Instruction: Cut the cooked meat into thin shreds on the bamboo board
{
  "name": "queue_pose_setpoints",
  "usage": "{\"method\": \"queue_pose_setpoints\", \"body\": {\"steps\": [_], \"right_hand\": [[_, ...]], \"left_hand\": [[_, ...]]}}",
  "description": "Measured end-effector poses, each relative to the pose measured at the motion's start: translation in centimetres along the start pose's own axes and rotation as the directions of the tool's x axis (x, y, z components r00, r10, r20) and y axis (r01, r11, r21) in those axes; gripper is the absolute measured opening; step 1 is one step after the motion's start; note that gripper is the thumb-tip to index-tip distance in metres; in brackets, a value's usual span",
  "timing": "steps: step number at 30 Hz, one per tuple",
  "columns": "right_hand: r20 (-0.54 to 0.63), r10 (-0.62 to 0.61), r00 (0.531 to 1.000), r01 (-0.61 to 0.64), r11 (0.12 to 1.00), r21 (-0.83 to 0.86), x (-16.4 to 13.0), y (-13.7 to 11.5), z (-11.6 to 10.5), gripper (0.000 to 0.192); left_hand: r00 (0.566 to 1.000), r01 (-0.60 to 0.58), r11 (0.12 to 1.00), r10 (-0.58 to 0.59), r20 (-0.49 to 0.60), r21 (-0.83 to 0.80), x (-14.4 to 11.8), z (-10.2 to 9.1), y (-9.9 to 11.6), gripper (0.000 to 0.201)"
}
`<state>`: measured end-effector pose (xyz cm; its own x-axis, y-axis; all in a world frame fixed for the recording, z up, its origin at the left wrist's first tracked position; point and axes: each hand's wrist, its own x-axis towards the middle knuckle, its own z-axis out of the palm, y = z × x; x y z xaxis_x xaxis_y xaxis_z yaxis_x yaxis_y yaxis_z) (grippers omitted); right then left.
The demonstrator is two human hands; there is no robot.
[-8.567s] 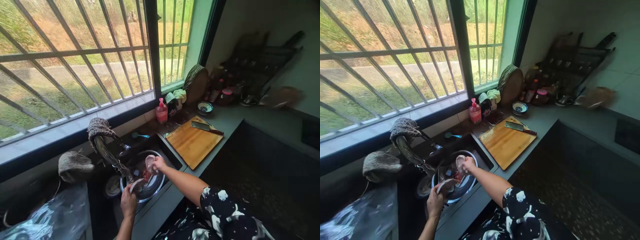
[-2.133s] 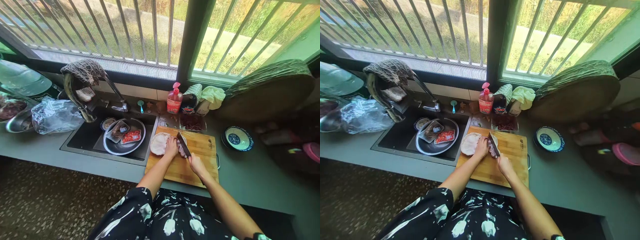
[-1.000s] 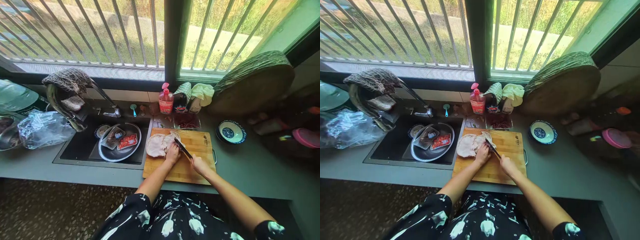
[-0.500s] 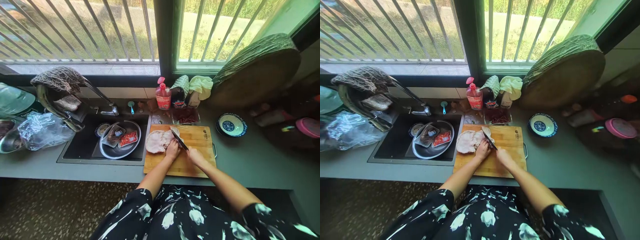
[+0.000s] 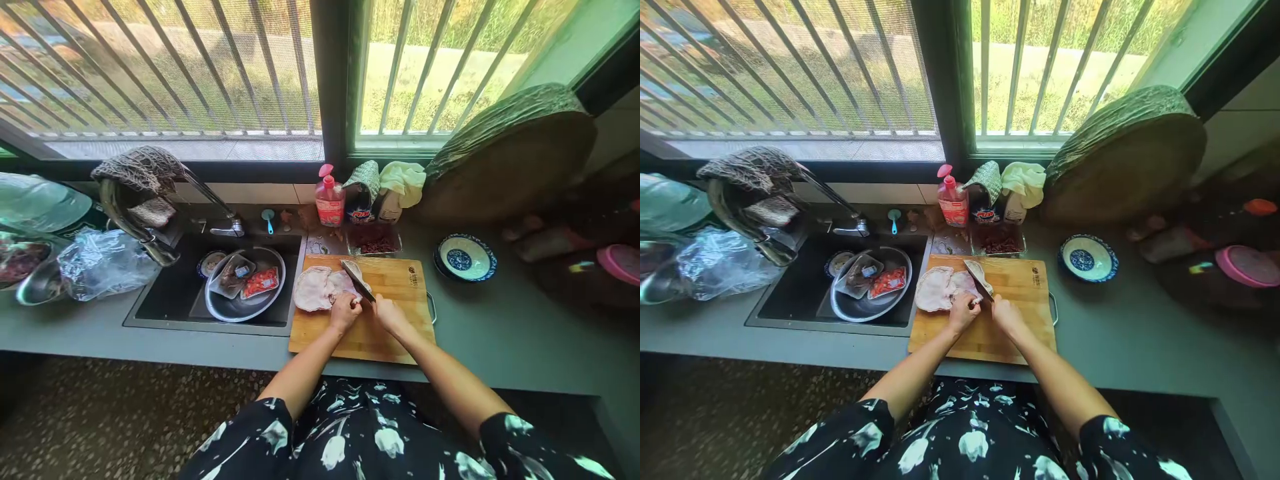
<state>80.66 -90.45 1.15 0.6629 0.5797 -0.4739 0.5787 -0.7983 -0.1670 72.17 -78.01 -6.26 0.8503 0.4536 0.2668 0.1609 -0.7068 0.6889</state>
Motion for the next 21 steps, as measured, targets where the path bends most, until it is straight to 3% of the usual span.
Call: {"method": "queue_pose_setpoints", "body": {"steps": [4,9,13,18,21], "right_hand": [[0.002,0.055,0.998,-0.055,0.998,0.015,0.7,0.0,-0.4,0.027],[0.011,0.081,0.997,-0.082,0.996,0.021,-1.9,1.3,0.7,0.028],[-0.077,0.069,0.995,-0.064,0.995,0.072,-3.4,0.7,0.8,0.027],[-0.070,0.102,0.992,-0.094,0.990,0.107,-3.4,-1.9,0.7,0.022],[-0.068,0.124,0.990,-0.115,0.986,0.123,-3.2,-3.9,1.1,0.023]], "left_hand": [[0.998,0.029,1.000,-0.028,0.059,-0.012,-1.5,0.9,1.4,0.014],[0.988,-0.041,0.999,0.037,0.150,0.025,-3.2,1.8,2.6,0.014],[0.964,-0.148,0.988,0.134,0.228,0.048,-2.9,-1.0,1.5,0.019],[0.974,-0.128,0.968,0.081,0.211,0.218,-0.1,-6.1,-1.4,0.022],[0.958,-0.187,0.945,0.114,0.264,0.268,1.1,-6.9,-2.6,0.034]]}}
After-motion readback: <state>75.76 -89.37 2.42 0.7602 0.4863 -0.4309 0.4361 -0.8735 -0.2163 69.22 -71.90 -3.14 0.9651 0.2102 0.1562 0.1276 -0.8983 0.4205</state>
